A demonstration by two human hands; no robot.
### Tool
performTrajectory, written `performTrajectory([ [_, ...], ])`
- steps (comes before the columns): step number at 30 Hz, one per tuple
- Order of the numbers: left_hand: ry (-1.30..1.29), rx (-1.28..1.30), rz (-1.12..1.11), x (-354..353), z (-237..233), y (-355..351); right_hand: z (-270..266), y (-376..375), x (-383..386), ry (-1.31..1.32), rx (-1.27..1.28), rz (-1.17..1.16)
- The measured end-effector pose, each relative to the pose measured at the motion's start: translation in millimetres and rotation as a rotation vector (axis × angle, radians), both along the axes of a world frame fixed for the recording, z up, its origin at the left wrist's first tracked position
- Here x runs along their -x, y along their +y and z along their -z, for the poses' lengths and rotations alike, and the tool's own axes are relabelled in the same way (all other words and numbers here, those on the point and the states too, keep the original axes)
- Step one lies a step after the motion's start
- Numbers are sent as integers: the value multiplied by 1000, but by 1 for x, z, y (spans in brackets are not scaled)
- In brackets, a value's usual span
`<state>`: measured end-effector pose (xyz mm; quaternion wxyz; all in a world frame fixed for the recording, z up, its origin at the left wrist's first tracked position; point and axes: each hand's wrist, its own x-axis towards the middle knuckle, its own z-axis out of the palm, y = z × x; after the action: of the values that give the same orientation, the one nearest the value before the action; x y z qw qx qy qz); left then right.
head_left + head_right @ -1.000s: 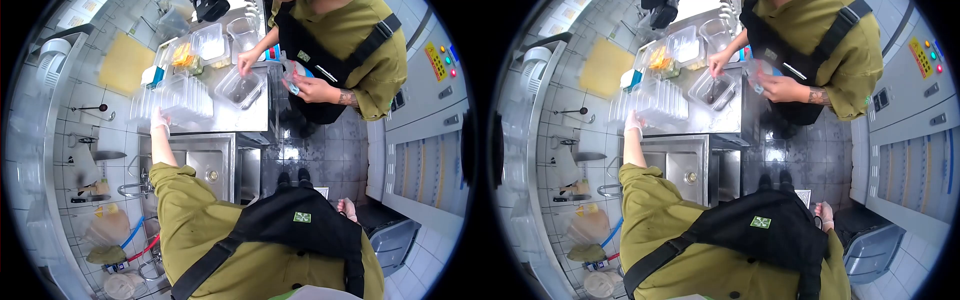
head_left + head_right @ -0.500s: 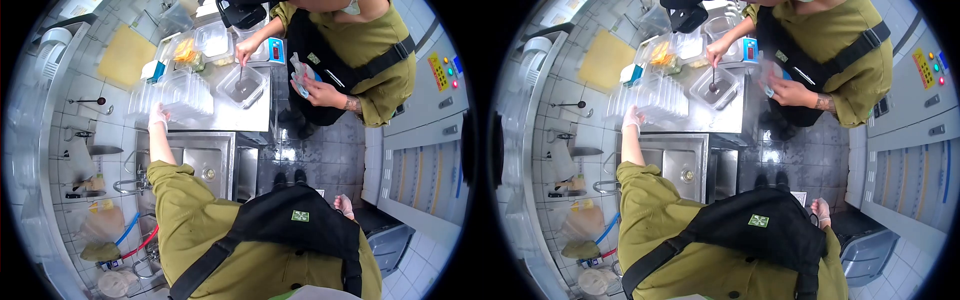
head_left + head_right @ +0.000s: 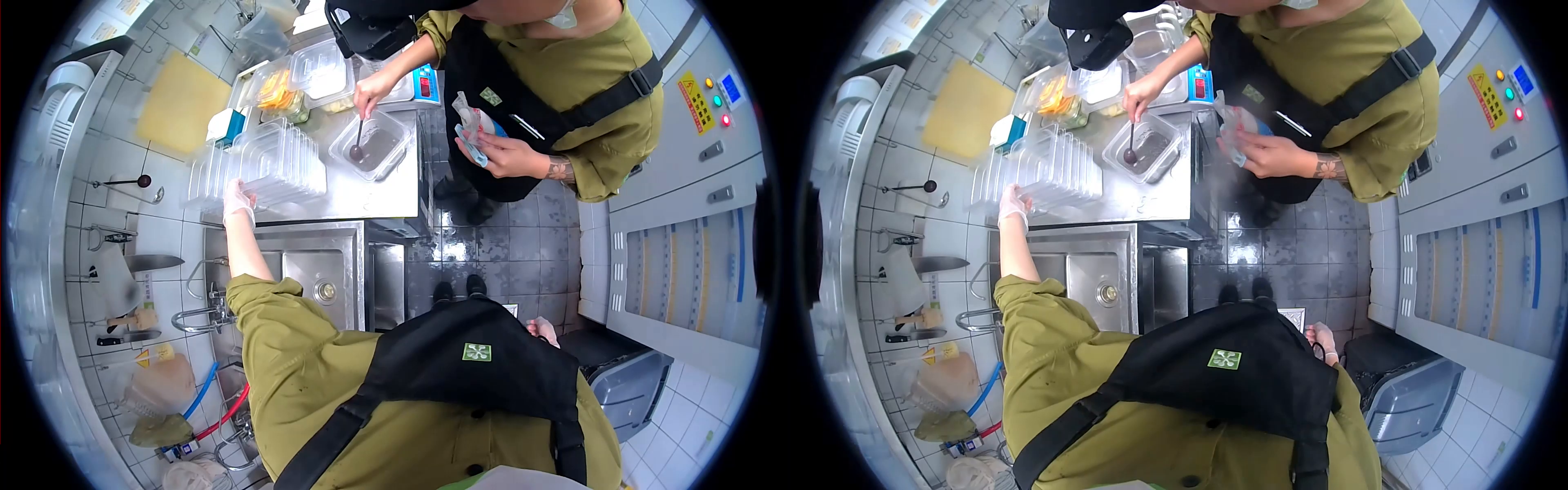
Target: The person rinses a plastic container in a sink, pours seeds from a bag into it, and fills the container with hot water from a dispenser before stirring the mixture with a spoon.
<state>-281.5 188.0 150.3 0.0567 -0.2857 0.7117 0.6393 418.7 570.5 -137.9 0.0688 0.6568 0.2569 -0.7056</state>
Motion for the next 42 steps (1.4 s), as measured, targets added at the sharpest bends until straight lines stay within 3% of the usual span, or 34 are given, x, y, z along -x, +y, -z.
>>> performTrajectory([
  [13, 50, 23, 24, 5, 12, -5, -21, -7, 13, -134, -114, -161],
  [16, 28, 28, 4, 0, 5, 1, 23, -5, -4, -123, -167, -289],
  [25, 19, 10, 2, 8, 12, -2, 35, -6, -9, -130, -147, -257],
  [31, 16, -9, 12, 14, 17, -6, -24, -6, 17, -209, -154, -310],
  [34, 24, 13, 1, 17, 19, -7, 0, -4, 8, -185, -102, -282],
  [37, 48, 31, -6, 14, 20, -8, -34, -6, 25, -319, -202, -465],
  [42, 53, 41, -25, 12, 16, -2, -4, -2, 10, -264, -117, -331],
])
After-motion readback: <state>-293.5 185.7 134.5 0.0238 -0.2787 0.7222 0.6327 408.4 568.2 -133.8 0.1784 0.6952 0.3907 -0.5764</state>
